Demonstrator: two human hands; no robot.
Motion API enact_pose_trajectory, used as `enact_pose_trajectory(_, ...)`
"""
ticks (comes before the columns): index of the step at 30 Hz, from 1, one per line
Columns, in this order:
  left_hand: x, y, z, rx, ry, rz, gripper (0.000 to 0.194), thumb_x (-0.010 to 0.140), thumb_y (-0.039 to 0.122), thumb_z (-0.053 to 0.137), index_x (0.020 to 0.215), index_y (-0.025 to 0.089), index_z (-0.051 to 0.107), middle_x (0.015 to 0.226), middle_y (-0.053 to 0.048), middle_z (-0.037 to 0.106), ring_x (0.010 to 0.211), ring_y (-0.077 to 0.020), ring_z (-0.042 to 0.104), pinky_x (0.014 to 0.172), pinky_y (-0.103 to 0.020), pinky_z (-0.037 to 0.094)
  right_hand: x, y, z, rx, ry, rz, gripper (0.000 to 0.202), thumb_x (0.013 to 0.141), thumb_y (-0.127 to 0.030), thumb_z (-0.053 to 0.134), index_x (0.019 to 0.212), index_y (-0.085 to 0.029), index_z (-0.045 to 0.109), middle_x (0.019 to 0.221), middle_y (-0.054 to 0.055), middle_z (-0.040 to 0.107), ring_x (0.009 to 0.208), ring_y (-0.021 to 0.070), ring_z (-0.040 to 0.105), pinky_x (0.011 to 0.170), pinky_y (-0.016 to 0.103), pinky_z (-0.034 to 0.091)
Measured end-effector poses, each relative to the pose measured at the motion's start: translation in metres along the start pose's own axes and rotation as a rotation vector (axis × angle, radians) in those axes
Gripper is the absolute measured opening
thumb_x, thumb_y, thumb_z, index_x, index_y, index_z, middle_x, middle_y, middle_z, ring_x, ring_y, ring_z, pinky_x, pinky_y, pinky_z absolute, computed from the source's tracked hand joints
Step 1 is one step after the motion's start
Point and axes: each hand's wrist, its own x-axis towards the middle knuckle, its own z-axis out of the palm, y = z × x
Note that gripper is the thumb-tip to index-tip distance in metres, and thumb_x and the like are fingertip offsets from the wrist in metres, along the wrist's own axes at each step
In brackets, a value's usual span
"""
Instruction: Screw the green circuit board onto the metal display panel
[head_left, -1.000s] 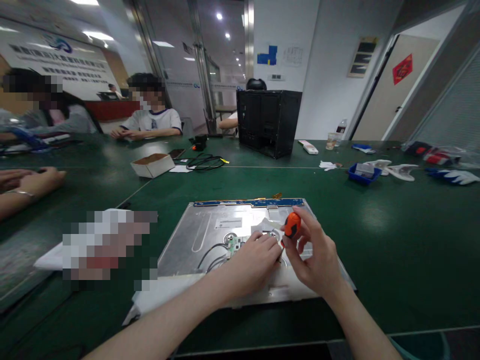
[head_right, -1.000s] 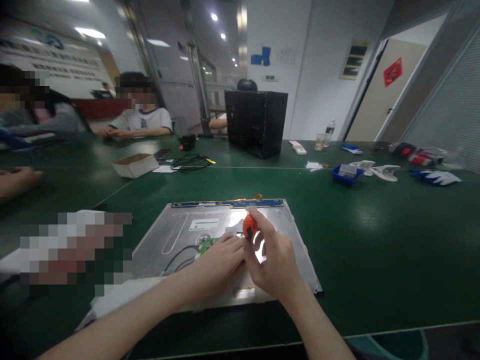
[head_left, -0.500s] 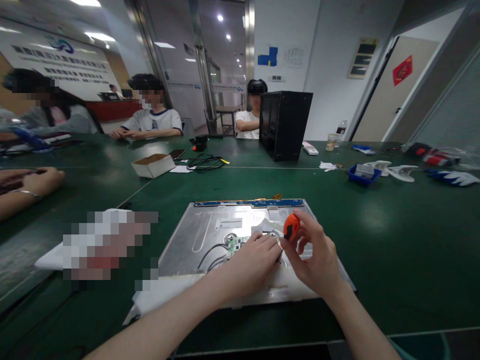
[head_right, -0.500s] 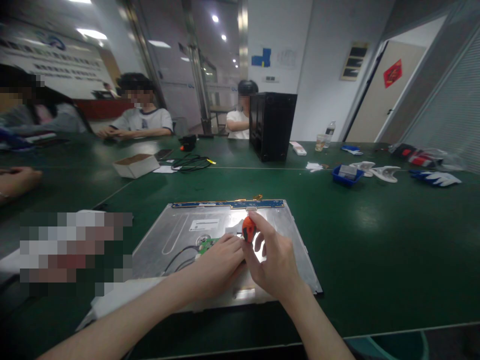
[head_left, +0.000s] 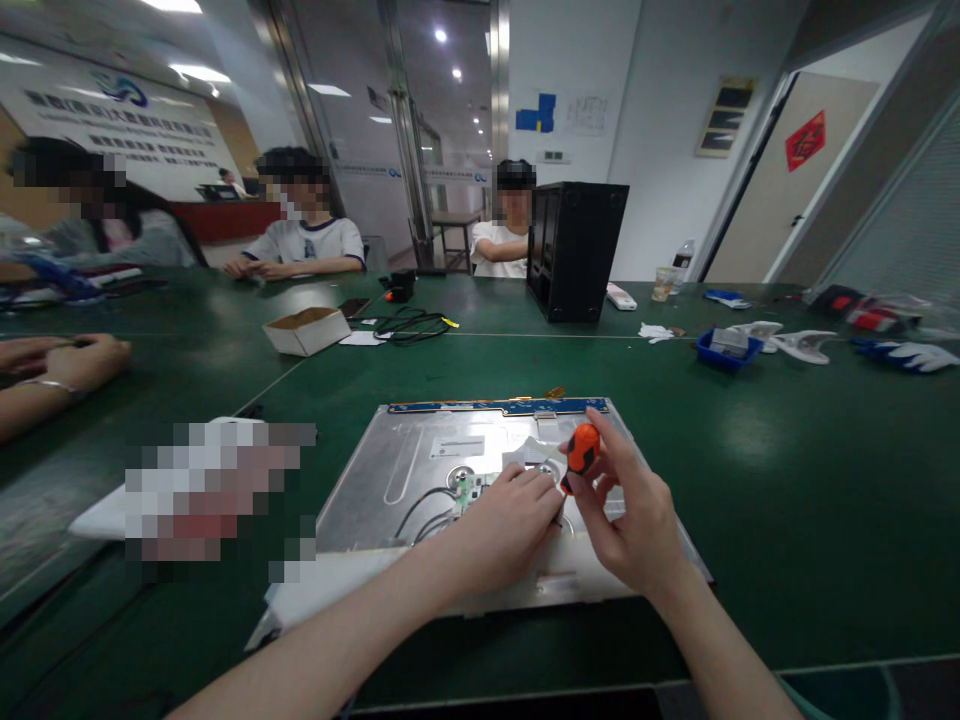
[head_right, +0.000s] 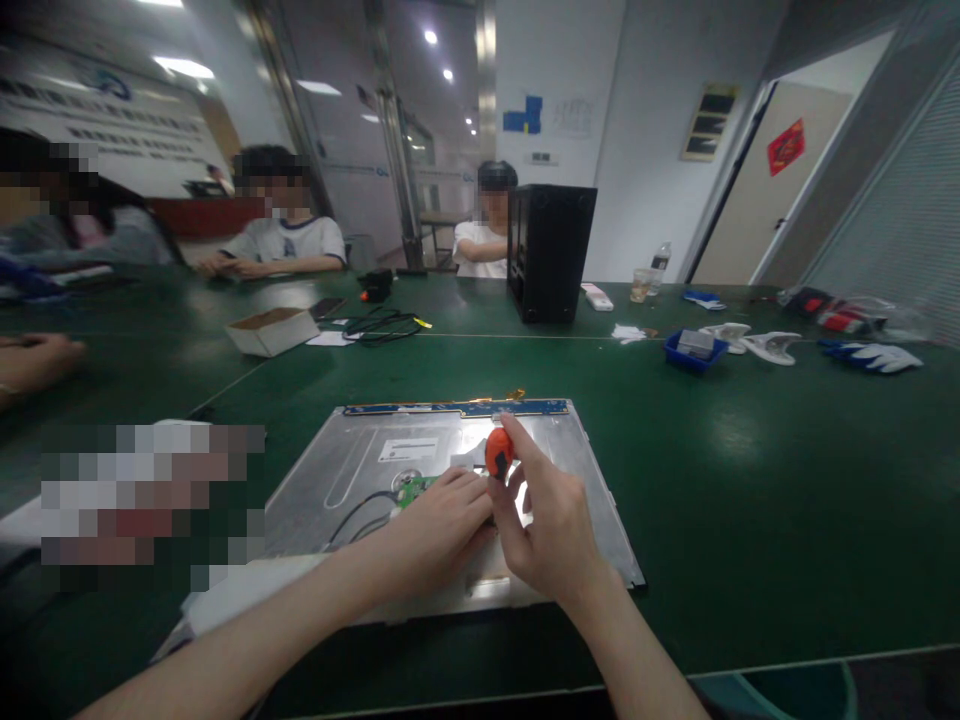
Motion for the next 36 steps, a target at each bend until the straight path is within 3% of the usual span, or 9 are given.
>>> enact_pose_trajectory(12, -0.0008, -0.0005, 0.0, -0.003, -0.011, -0.003, 0.018, 0.097, 0.012, 0.054, 0.113, 0.012, 0.063, 0.115, -0.013, 0.068, 0.105, -0.0284, 0.063, 0.098, -0.045, 0.045, 0.0023, 0.0011, 0.001, -0.024, 0.074, 0.004, 0.048, 0.096, -0.021, 0.06, 0.14, -0.025, 0.043, 0.088, 0.001, 0.064, 0.053, 0.0091, 0.056, 0.043, 0.018, 0.05)
enact_pose_trajectory(18, -0.0014, -0.0016, 0.0023, -0.014, 0.001, 0.015, 0.018, 0.098, 0.014, 0.052, 0.114, 0.014, 0.062, 0.115, -0.013, 0.068, 0.104, -0.028, 0.063, 0.097, -0.045, 0.045, 0.0012, -0.0013, 0.0004, -0.001, 0.041, 0.015, 0.056, 0.098, -0.019, 0.051, 0.15, -0.024, 0.031, 0.092, 0.004, 0.07, 0.056, 0.0126, 0.06, 0.046, 0.024, 0.053)
enact_pose_trajectory(25, -0.001, -0.0033, 0.0071, 0.003, 0.044, 0.008, 0.014, 0.097, 0.013, 0.055, 0.109, 0.014, 0.062, 0.112, -0.011, 0.07, 0.103, -0.0281, 0.064, 0.098, -0.046, 0.045, 0.0012, 0.0026, 0.0024, -0.048, 0.076, -0.004, 0.048, 0.097, -0.026, 0.061, 0.14, -0.027, 0.041, 0.086, -0.001, 0.061, 0.054, 0.011, 0.056, 0.042, 0.021, 0.049)
enact_pose_trajectory(30, -0.0005, -0.0009, 0.0022, 0.015, 0.015, 0.005, 0.017, 0.097, 0.013, 0.055, 0.112, 0.014, 0.062, 0.115, -0.012, 0.069, 0.104, -0.0277, 0.064, 0.098, -0.045, 0.045, 0.0018, 0.0007, 0.0011, -0.05, 0.06, 0.002, 0.053, 0.097, -0.021, 0.058, 0.147, -0.026, 0.039, 0.086, 0.001, 0.065, 0.053, 0.0112, 0.055, 0.045, 0.022, 0.051)
enact_pose_trajectory(34, -0.0004, -0.0004, 0.0011, 0.007, 0.002, 0.007, 0.015, 0.099, 0.014, 0.054, 0.11, 0.014, 0.063, 0.113, -0.012, 0.069, 0.102, -0.0272, 0.064, 0.096, -0.044, 0.046, -0.0002, -0.0002, 0.0013, 0.0, 0.046, 0.028, 0.063, 0.096, -0.018, 0.054, 0.153, -0.025, 0.029, 0.097, 0.006, 0.072, 0.055, 0.013, 0.06, 0.048, 0.025, 0.054)
enact_pose_trajectory(36, -0.0003, -0.0008, 0.0021, 0.007, 0.006, 0.003, 0.013, 0.098, 0.013, 0.055, 0.109, 0.014, 0.063, 0.111, -0.011, 0.069, 0.1, -0.0271, 0.064, 0.096, -0.044, 0.045, -0.0006, -0.0002, 0.0016, 0.022, 0.05, 0.023, 0.06, 0.096, -0.017, 0.054, 0.151, -0.025, 0.031, 0.102, 0.007, 0.072, 0.057, 0.0133, 0.061, 0.048, 0.025, 0.054)
